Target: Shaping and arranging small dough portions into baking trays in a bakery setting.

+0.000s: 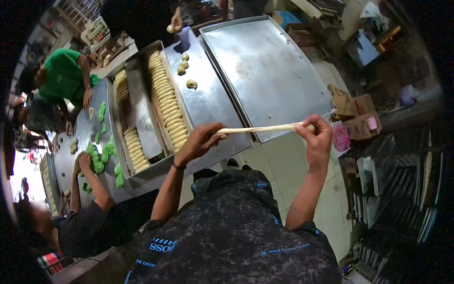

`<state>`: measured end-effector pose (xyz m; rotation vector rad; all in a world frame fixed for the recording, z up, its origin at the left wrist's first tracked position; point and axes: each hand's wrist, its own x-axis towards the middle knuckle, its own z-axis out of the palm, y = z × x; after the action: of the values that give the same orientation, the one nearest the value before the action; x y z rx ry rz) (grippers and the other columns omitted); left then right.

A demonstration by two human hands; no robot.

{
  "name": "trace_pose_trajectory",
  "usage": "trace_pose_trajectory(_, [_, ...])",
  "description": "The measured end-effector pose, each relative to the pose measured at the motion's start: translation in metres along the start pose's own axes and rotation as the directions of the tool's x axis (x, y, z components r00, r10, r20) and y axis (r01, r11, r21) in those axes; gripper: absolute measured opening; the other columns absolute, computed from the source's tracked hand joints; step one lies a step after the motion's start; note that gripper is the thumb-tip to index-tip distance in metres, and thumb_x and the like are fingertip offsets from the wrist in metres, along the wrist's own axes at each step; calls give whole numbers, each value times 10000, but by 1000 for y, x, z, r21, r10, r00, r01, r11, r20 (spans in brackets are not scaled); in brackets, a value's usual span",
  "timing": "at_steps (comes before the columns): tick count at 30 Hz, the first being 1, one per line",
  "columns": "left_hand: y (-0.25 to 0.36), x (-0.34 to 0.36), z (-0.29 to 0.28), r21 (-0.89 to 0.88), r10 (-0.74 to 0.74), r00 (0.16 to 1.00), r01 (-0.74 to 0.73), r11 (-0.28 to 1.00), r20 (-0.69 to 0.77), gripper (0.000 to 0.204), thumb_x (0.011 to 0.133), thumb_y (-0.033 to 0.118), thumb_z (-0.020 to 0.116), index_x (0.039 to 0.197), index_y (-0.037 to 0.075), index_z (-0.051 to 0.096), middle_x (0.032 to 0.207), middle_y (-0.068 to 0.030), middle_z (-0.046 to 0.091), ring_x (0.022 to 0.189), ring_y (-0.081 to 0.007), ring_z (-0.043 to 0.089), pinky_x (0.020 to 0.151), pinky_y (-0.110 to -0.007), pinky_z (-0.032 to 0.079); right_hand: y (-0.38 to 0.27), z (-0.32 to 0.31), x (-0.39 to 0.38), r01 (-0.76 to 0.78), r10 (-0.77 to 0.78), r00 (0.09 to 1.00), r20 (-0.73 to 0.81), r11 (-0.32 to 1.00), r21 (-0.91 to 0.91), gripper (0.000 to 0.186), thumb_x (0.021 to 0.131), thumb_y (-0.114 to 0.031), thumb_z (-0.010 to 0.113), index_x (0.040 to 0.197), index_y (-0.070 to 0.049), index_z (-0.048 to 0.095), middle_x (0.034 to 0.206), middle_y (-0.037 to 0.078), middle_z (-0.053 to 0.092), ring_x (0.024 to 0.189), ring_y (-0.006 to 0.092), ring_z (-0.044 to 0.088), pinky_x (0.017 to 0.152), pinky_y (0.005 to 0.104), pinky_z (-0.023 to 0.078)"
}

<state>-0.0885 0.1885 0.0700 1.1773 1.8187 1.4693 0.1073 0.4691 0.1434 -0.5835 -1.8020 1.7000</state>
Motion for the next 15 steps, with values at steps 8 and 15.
trace_pose_trajectory(8, [34, 61, -31, 67, 109, 954, -94, 993, -280, 120, 982, 121, 692, 1014, 32, 764, 708, -25, 631, 587, -111, 467, 536, -267, 348, -65, -28, -13, 267, -275, 929, -246, 961, -68, 168, 834, 108, 717, 917, -31, 672, 951, 16, 631, 843, 119, 559, 788, 240, 482])
trace_pose_trajectory(15, [-61, 78, -78, 206, -35, 849, 168, 964, -527, 279, 1033, 232, 612, 1111, -14, 719, 872, -114, 684, 749, -250, 607, 682, -377, 484, -103, -49, 2, 455, -455, 803, -386, 885, -97, 203, 905, 0, 714, 1100, -47, 681, 1048, 83, 676, 885, 172, 615, 902, 282, 545])
